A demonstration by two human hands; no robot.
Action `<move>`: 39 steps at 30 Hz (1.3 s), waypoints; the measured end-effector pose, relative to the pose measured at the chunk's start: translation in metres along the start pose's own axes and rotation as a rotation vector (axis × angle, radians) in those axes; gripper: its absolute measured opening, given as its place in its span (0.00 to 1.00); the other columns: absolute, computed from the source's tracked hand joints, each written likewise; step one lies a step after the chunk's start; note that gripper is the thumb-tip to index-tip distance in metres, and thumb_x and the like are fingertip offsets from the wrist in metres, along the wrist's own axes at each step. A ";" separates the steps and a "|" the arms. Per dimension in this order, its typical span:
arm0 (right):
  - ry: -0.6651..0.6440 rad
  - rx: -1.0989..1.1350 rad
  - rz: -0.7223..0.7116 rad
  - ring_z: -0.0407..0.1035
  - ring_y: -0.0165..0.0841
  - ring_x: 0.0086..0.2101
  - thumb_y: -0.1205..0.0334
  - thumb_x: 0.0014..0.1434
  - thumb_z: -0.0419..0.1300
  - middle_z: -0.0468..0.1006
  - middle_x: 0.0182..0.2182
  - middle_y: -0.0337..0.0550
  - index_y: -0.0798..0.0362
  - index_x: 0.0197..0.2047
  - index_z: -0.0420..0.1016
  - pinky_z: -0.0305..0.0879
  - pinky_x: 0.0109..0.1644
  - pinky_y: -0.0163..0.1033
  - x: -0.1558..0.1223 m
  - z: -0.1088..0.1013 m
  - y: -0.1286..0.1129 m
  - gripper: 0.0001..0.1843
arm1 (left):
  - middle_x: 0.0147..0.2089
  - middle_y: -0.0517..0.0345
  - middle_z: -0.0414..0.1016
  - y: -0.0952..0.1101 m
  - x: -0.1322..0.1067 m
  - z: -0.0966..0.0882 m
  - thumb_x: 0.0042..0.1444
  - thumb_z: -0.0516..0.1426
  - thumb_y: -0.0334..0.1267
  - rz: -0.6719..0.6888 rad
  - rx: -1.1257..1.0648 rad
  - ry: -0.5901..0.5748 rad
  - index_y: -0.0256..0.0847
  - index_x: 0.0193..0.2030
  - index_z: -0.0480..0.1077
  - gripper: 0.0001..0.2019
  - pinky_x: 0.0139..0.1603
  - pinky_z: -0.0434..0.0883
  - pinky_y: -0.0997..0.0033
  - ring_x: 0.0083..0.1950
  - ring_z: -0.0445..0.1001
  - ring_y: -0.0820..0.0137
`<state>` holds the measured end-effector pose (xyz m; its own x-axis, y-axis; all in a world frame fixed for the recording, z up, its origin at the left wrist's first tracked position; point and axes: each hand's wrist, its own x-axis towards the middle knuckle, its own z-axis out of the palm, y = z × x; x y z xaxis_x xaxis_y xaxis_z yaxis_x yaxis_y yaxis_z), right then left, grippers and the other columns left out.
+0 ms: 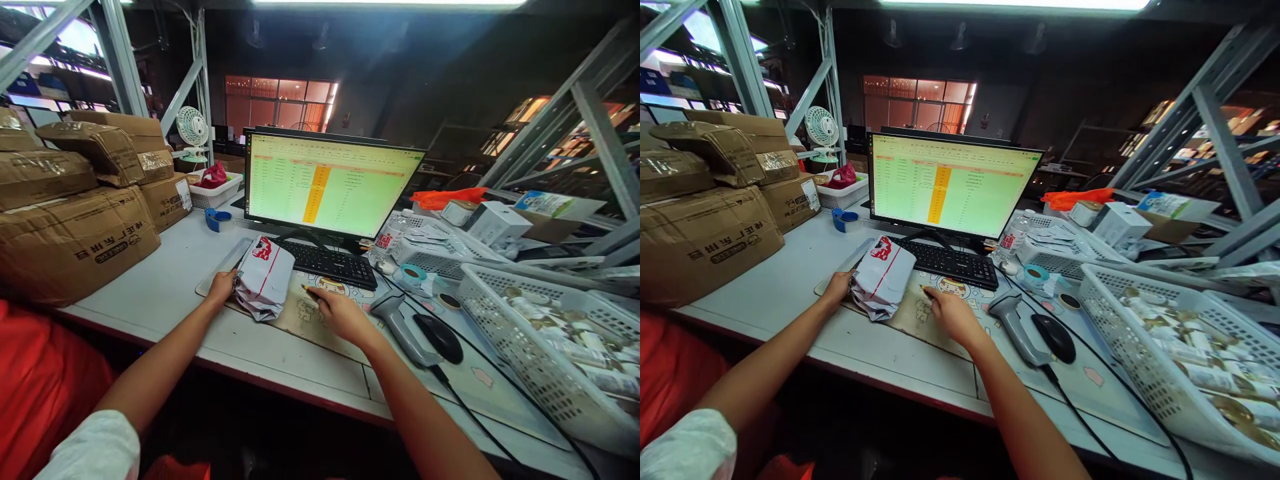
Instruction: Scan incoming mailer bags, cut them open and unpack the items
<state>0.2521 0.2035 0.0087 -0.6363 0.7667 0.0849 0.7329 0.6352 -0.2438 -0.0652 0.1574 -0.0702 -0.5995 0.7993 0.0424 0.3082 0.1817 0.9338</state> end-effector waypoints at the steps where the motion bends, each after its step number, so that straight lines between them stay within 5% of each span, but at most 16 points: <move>1: 0.016 -0.055 0.074 0.72 0.45 0.55 0.65 0.69 0.47 0.77 0.58 0.54 0.50 0.70 0.67 0.68 0.56 0.46 0.002 0.005 0.009 0.28 | 0.17 0.61 0.59 0.002 -0.002 0.000 0.57 0.47 0.61 -0.001 0.045 -0.041 0.44 0.18 0.58 0.26 0.26 0.56 0.70 0.21 0.60 0.70; 5: 0.002 -0.259 0.235 0.70 0.52 0.56 0.65 0.68 0.50 0.73 0.59 0.62 0.49 0.72 0.63 0.66 0.54 0.52 0.002 0.024 0.037 0.30 | 0.17 0.56 0.63 0.013 -0.030 -0.005 0.60 0.53 0.50 0.074 0.245 -0.190 0.42 0.16 0.62 0.24 0.32 0.59 0.68 0.25 0.66 0.66; 9: 0.041 -0.213 0.173 0.70 0.50 0.54 0.63 0.68 0.53 0.75 0.55 0.59 0.52 0.65 0.73 0.65 0.56 0.50 0.010 0.016 0.043 0.24 | 0.20 0.53 0.69 0.028 -0.088 -0.014 0.57 0.60 0.45 0.218 0.399 -0.400 0.40 0.18 0.67 0.19 0.33 0.57 0.67 0.26 0.67 0.66; 11: 0.126 -0.094 0.076 0.71 0.45 0.54 0.62 0.69 0.53 0.77 0.53 0.56 0.54 0.61 0.77 0.64 0.59 0.47 0.028 0.008 0.039 0.21 | 0.26 0.53 0.75 0.040 -0.111 -0.018 0.64 0.55 0.47 0.416 0.482 -0.584 0.40 0.25 0.71 0.19 0.33 0.59 0.68 0.27 0.69 0.67; 13: 0.164 0.030 -0.053 0.71 0.42 0.53 0.61 0.69 0.55 0.78 0.53 0.54 0.54 0.60 0.77 0.64 0.61 0.45 0.054 0.008 0.030 0.20 | 0.33 0.53 0.78 0.057 -0.119 -0.016 0.70 0.49 0.46 0.618 0.409 -0.543 0.40 0.34 0.74 0.19 0.37 0.65 0.69 0.34 0.73 0.67; 17: 0.135 0.207 -0.202 0.66 0.44 0.60 0.57 0.68 0.59 0.73 0.60 0.56 0.55 0.62 0.75 0.60 0.67 0.50 0.108 0.039 0.012 0.23 | 0.57 0.45 0.75 0.082 -0.095 0.010 0.68 0.54 0.42 0.968 0.397 -0.449 0.37 0.55 0.73 0.15 0.65 0.66 0.55 0.61 0.70 0.57; 22: 0.124 0.455 -0.243 0.59 0.41 0.66 0.52 0.69 0.57 0.66 0.66 0.52 0.50 0.67 0.70 0.53 0.72 0.51 0.131 0.077 0.015 0.26 | 0.60 0.44 0.72 0.082 -0.068 0.037 0.66 0.58 0.43 1.018 0.624 -0.486 0.38 0.55 0.75 0.16 0.67 0.64 0.47 0.64 0.67 0.52; 30: 0.105 0.477 -0.232 0.59 0.38 0.66 0.54 0.69 0.56 0.65 0.65 0.55 0.54 0.67 0.68 0.50 0.73 0.47 0.126 0.072 0.019 0.26 | 0.43 0.44 0.77 0.105 -0.083 0.035 0.67 0.54 0.40 1.084 0.789 -0.503 0.36 0.39 0.75 0.12 0.56 0.67 0.56 0.49 0.72 0.57; 34: 0.077 0.462 -0.257 0.61 0.37 0.64 0.56 0.70 0.55 0.67 0.64 0.55 0.55 0.67 0.67 0.52 0.71 0.47 0.119 0.066 0.010 0.26 | 0.34 0.48 0.75 0.095 -0.116 0.014 0.69 0.50 0.41 1.027 0.805 -0.486 0.37 0.35 0.74 0.15 0.48 0.65 0.59 0.39 0.72 0.61; 39: -0.046 0.491 -0.403 0.65 0.38 0.61 0.56 0.71 0.54 0.72 0.61 0.53 0.54 0.65 0.70 0.55 0.70 0.47 0.101 0.060 -0.011 0.23 | 0.34 0.51 0.73 0.051 -0.194 -0.015 0.70 0.48 0.38 1.006 0.653 -0.396 0.38 0.34 0.70 0.14 0.41 0.63 0.60 0.37 0.68 0.63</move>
<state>0.1654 0.2690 -0.0385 -0.8568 0.4649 0.2231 0.2451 0.7478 -0.6170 0.0563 0.0029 -0.0258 0.3386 0.8440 0.4159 0.8727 -0.4470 0.1966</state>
